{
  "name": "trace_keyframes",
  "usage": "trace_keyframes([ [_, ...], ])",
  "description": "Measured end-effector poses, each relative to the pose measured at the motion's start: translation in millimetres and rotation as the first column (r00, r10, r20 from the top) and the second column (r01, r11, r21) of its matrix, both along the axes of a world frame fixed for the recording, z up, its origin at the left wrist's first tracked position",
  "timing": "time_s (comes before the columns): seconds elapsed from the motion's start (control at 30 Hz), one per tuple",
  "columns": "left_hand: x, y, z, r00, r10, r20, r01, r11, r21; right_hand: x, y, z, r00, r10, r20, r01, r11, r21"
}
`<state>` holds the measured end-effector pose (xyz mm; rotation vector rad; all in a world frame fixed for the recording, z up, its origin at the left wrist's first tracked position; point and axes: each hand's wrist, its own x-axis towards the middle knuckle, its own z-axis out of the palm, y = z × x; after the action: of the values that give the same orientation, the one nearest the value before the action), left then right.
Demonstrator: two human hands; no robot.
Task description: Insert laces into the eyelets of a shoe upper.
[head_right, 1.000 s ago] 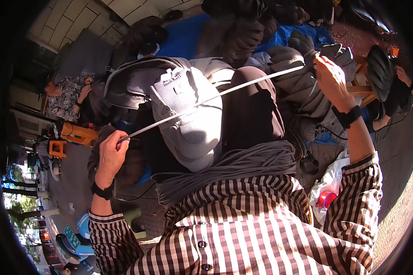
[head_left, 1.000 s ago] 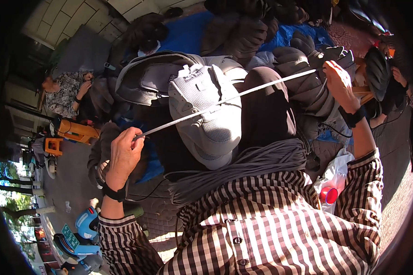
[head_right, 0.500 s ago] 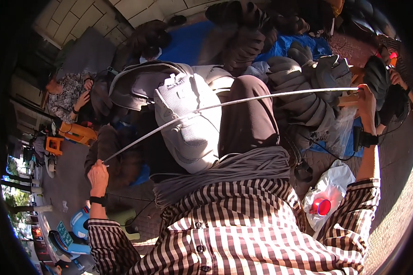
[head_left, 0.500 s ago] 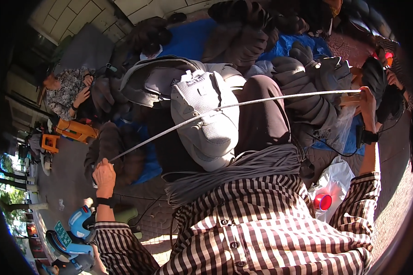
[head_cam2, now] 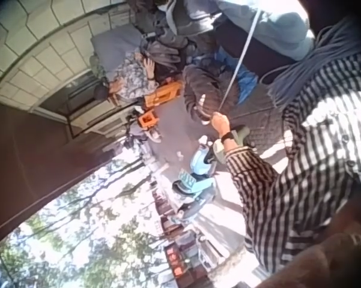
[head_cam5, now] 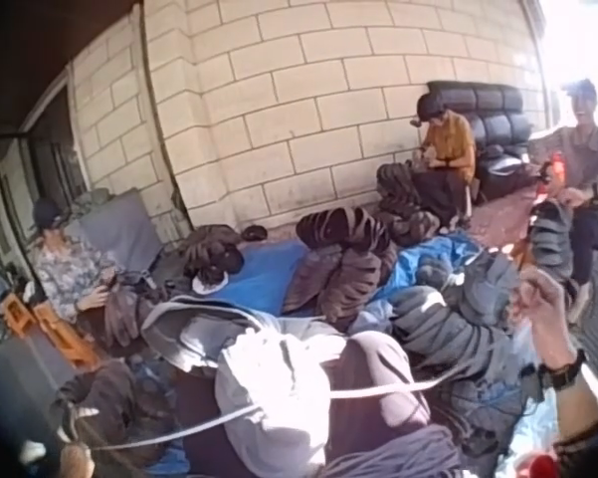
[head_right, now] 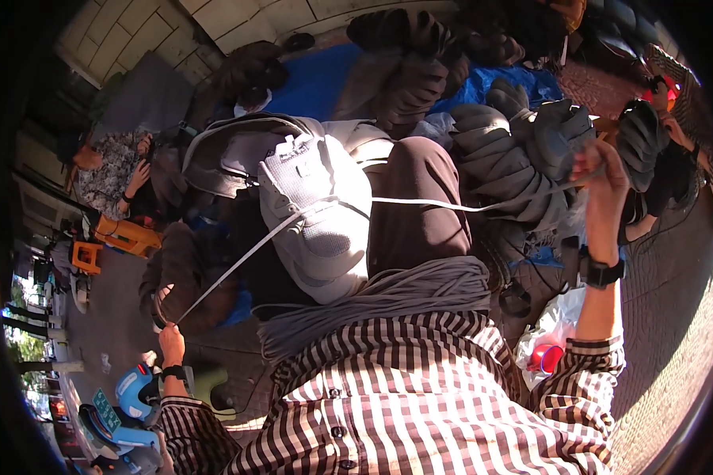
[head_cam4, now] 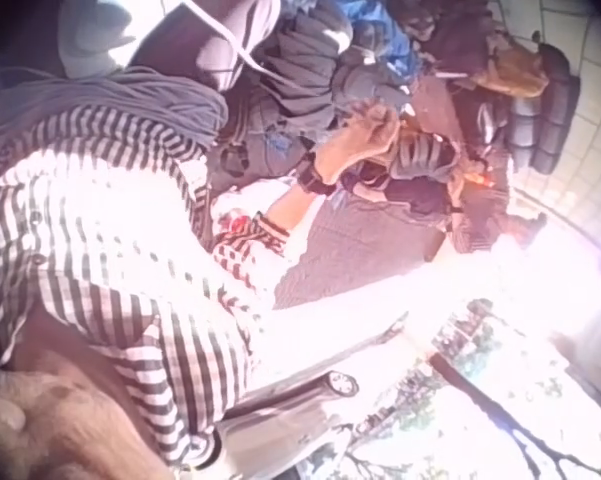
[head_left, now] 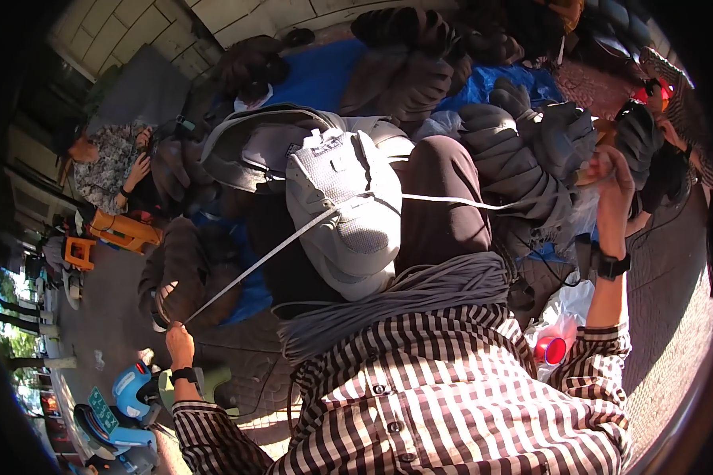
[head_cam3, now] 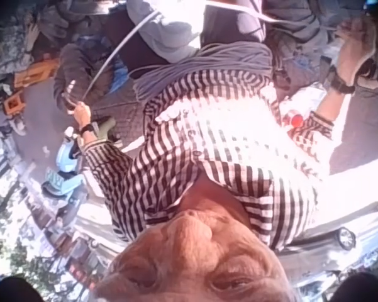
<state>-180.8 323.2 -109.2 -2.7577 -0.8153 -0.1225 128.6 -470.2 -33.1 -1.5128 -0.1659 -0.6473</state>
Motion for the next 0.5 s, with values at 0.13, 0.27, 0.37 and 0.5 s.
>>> trace_keyframes([
  [0.13,-13.3,4.7,-22.5,0.999,0.035,0.036,-0.032,0.997,-0.074,-46.4,124.4,20.4,0.909,0.401,-0.11,-0.395,0.916,0.072],
  [0.27,-5.2,-3.8,-36.3,0.991,0.072,0.109,-0.05,0.979,-0.195,-33.9,192.1,4.6,0.728,0.674,-0.126,-0.655,0.738,0.162],
  [0.37,-13.4,-7.5,-43.9,0.989,0.072,0.13,-0.04,0.97,-0.239,-13.3,224.8,-6.3,0.684,0.721,-0.106,-0.715,0.693,0.096],
  [0.5,-26.3,-13.3,-58.1,0.983,0.124,0.137,-0.086,0.963,-0.255,-5.0,253.4,-9.7,0.76,0.637,-0.129,-0.649,0.753,-0.103],
])
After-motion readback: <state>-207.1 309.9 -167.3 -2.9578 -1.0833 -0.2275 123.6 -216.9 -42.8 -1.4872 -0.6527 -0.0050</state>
